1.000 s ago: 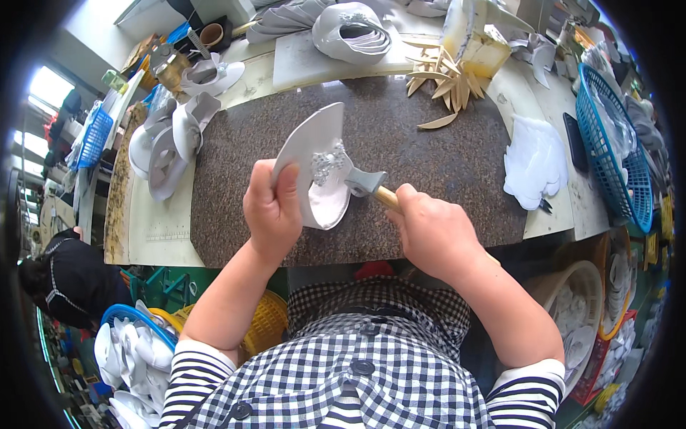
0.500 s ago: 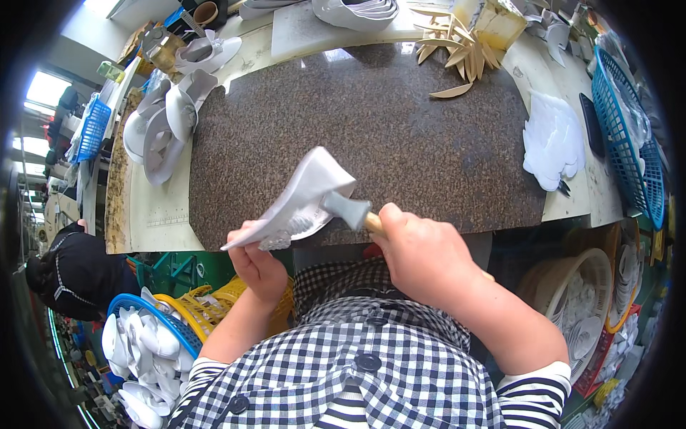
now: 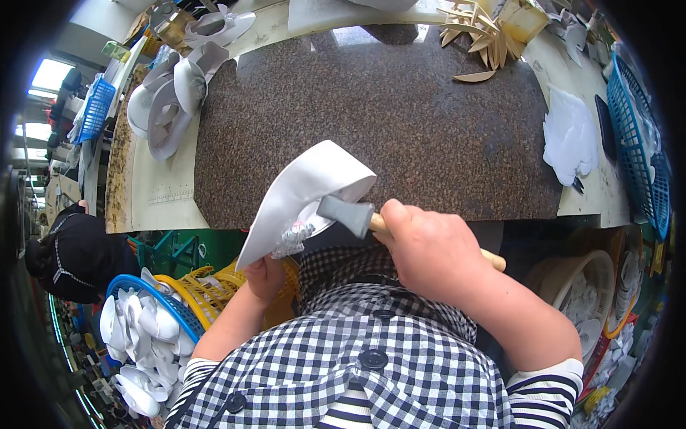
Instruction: The person assembles shoe upper components by folding and pressing the edges of leather components and white plastic parts by hand, aligning them to form the shoe upper.
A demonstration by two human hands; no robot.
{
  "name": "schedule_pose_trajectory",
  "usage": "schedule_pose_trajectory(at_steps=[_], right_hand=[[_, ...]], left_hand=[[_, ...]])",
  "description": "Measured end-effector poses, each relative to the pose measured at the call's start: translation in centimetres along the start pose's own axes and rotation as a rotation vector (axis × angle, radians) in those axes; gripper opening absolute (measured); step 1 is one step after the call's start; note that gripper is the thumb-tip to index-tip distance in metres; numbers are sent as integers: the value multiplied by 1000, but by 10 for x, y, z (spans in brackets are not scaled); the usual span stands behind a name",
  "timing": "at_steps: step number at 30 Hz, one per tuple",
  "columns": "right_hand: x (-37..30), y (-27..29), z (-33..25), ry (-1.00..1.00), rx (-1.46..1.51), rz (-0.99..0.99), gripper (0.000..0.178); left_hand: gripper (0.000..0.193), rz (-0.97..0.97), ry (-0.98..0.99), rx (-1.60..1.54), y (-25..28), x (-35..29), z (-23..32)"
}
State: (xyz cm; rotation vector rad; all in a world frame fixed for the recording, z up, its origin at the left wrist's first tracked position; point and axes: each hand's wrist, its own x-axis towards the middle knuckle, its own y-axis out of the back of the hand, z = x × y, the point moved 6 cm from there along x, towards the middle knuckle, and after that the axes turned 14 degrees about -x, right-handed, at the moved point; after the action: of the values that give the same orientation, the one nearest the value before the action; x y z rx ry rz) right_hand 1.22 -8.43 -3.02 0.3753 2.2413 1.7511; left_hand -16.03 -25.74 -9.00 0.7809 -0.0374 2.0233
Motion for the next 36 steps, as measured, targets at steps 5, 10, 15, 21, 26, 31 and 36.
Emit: schedule_pose_trajectory(at_steps=[5, 10, 15, 21, 26, 31, 36], right_hand=[[14, 29, 19, -117, -68, 161, 19], [5, 0, 19, -121, 11, 46, 20], [2, -5, 6, -95, 74, -46, 18], [8, 9, 4, -23, 47, 3, 17], [9, 16, 19, -48, 73, -62, 17], [-21, 41, 65, -91, 223, 312, 27], [-26, 35, 67, -13, 292, 443, 31]], left_hand=[[14, -56, -14, 28, -4, 34, 7], [14, -136, -68, 187, -18, 26, 8], [13, -139, -56, 263, -19, 19, 5], [15, -74, -37, 253, -22, 17, 4], [19, -84, -96, 278, -21, 20, 11], [21, 284, 468, -622, -7, 16, -10], [22, 301, 581, -540, -8, 46, -21]])
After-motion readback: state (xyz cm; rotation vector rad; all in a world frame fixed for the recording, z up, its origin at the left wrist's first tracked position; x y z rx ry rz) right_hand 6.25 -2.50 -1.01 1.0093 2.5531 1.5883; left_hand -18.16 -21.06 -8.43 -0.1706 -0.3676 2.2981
